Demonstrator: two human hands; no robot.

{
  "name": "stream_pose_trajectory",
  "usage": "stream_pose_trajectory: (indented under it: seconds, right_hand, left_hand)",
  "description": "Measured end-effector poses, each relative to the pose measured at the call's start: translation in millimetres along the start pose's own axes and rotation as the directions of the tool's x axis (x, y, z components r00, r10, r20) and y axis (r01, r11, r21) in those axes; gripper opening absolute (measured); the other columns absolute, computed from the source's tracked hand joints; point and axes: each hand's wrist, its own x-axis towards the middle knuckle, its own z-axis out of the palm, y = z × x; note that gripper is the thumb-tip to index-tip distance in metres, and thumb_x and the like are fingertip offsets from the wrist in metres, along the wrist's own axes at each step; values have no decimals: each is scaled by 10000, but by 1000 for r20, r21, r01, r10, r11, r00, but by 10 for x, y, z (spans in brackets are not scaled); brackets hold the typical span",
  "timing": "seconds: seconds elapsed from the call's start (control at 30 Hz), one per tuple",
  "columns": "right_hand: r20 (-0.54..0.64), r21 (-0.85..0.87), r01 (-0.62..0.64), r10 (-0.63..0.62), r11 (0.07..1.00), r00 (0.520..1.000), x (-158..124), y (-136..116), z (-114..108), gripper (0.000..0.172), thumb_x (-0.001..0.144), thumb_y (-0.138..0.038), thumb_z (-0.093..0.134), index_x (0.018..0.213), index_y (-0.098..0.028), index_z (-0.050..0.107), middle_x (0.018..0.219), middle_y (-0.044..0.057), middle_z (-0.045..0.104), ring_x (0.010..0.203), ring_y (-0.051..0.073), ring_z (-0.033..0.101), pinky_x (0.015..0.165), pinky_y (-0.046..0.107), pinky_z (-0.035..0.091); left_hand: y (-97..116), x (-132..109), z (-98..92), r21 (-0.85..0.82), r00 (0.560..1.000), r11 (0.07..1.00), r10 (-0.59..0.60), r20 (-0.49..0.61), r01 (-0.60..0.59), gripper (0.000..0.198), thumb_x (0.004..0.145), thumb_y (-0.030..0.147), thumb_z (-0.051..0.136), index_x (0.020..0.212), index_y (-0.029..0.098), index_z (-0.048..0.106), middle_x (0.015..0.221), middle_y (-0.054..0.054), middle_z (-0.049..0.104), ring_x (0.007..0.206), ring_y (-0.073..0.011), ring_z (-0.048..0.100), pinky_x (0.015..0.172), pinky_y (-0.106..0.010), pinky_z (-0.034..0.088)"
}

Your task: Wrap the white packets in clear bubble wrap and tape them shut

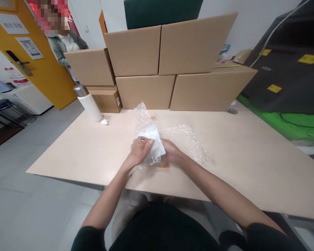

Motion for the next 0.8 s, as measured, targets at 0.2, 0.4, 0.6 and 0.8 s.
stream_pose_trajectory:
  seconds: [0.2,0.4,0.6,0.8]
  right_hand:
    - [-170,-316,131,-192,940,967,-24,-101,-251,249,809,-312,588,1024,-209,660,1168,114,639,1119,291,549,962,444,442]
    - [111,-634,253,-238,731,965,-1,-140,5,280,980,-340,421,817,-203,603,861,74,657,936,232,599,968,396,406]
    - [78,-633,174,-161,755,984,-11,-204,-24,514,1003,-589,325,862,-226,661,878,69,689,930,246,634,895,380,438]
    - [130,-177,95,-72,980,989,-153,-374,-318,473,927,-635,481,1137,-274,704,1190,59,684,1113,255,607,988,407,440]
  left_hand:
    - [97,38,180,350,997,936,-4,75,-22,410,984,503,413,1196,327,717,1264,-106,561,1145,-336,490,996,-519,373]
    - [-27,3,118,105,988,988,-96,-125,110,351,883,361,615,1209,258,695,1368,-138,512,1294,-379,420,1070,-574,315]
    - [-167,-50,-89,-709,868,649,-485,-105,277,572,861,401,642,1343,122,510,1076,-135,654,901,-216,655,824,-355,510]
    - [225,-9,14,-751,967,660,-206,-153,22,461,898,520,591,1227,199,605,1277,-108,649,1065,-217,642,902,-345,486]
